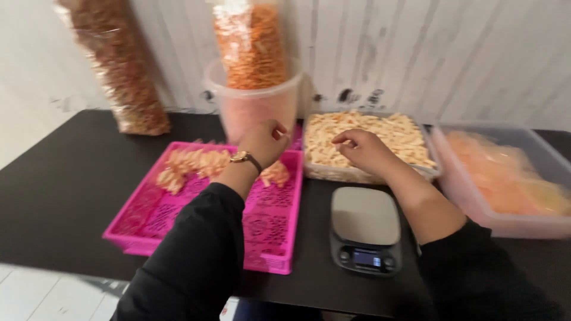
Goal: Filling small plastic bags with snack sticks, weighing them on a digital scale to ensure consistency, and placing them into a storage tray.
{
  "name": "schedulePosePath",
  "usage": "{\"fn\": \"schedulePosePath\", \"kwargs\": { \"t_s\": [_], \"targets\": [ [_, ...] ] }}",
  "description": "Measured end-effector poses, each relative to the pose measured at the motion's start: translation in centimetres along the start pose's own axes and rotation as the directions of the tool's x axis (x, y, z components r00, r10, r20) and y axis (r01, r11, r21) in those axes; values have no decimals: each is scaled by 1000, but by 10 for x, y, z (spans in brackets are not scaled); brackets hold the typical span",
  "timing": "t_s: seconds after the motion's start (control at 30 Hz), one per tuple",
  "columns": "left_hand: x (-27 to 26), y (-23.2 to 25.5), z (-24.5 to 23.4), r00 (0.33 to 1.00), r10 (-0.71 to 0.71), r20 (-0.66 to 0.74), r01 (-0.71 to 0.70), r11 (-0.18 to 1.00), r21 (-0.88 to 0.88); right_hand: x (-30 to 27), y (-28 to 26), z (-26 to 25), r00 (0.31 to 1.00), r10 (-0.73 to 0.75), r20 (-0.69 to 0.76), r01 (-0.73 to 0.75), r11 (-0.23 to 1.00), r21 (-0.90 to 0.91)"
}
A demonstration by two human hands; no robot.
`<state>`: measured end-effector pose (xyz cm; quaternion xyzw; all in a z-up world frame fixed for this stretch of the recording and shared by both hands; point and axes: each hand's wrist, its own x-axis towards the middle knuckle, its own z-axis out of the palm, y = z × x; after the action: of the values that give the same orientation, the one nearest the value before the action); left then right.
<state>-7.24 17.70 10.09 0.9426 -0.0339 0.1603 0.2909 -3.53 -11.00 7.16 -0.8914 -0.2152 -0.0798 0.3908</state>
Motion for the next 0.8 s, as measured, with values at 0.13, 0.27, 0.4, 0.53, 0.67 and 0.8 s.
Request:
{"fn": "schedulePosePath", "kwargs": {
  "t_s": [0.13,0.27,0.4,0.53,0.67,0.8],
  "targets": [
    [20,73,57,984,115,135,-123,991,52,-44,47,-74,982,151,-117,-158,986,-52],
    [16,152,95,938,189,291,-187,982,-34,-76,113,-133,939,240,-247,-277,953,-127],
    [10,215,133,869,293,400,-290,955,-69,-119,136,-181,881,348,-320,-394,915,-89],
    [16,254,191,805,373,462,-364,925,-113,-143,155,-208,851,421,-314,-458,887,-54],
    [21,284,250,773,465,431,-452,881,-141,-145,208,-219,824,477,-306,-509,860,-31],
    [33,300,308,751,501,430,-499,857,-128,-138,275,-214,778,568,-270,-615,776,-140]
  ]
}}
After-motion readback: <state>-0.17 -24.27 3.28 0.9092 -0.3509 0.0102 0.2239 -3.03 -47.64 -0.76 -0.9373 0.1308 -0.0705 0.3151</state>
